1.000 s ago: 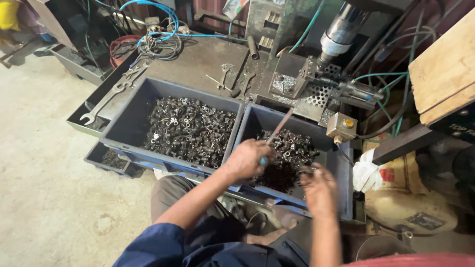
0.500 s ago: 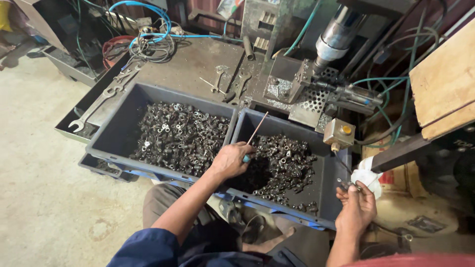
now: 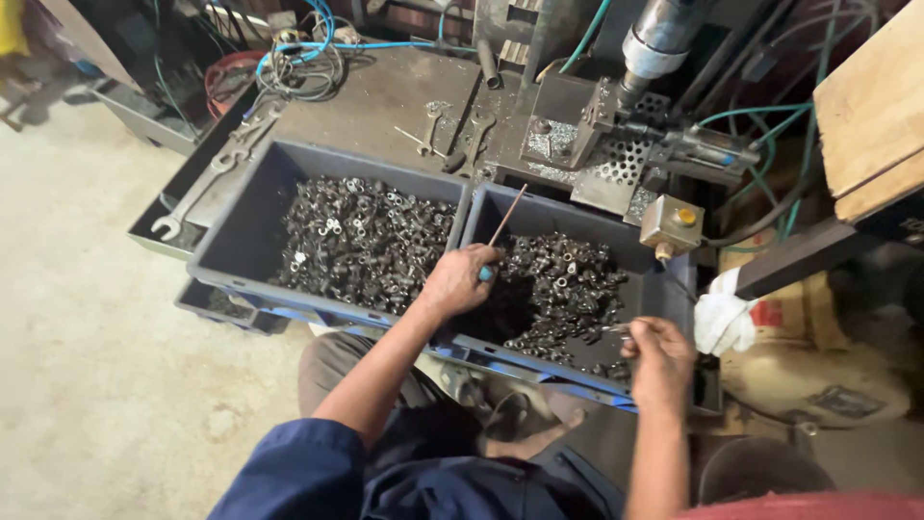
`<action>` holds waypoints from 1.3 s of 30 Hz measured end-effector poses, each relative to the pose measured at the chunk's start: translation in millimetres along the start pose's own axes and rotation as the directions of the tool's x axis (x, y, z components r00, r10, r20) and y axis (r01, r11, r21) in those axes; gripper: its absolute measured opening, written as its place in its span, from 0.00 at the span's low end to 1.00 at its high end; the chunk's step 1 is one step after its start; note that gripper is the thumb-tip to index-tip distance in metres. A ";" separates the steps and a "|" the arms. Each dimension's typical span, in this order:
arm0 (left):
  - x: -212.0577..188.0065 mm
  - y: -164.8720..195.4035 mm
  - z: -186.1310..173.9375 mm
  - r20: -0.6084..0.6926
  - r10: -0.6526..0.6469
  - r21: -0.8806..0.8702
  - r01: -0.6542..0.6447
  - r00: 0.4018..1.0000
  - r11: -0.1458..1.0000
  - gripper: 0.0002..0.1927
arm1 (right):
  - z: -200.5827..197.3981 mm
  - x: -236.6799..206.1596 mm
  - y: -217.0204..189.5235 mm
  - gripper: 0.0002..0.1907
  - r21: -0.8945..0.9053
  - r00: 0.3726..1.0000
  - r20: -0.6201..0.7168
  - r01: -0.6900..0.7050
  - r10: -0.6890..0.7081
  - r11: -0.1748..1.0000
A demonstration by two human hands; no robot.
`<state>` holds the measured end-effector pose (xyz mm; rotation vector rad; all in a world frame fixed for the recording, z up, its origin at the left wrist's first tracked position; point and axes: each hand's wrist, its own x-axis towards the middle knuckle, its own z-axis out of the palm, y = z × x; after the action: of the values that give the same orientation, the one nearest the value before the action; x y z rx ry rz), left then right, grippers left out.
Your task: The person sits at a bench-top drilling and tapping machine, picks small black metal fittings one at a time from a bin, seats each fitting into the machine fixture, and operates the machine to tap it. Finished fittings are placed into a second bin beside the first.
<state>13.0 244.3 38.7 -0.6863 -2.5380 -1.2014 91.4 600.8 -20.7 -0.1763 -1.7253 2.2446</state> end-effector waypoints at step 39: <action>224.1 105.8 -30.5 0.127 0.112 0.554 -0.164 0.986 0.816 0.07 | -17.3 6.5 -3.5 0.10 -0.130 0.916 -0.258 0.282 -0.307 0.951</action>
<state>-124.1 347.5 220.1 -0.7599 -2.6540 -0.3297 90.6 619.5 -21.5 -0.2210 -1.5859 1.8315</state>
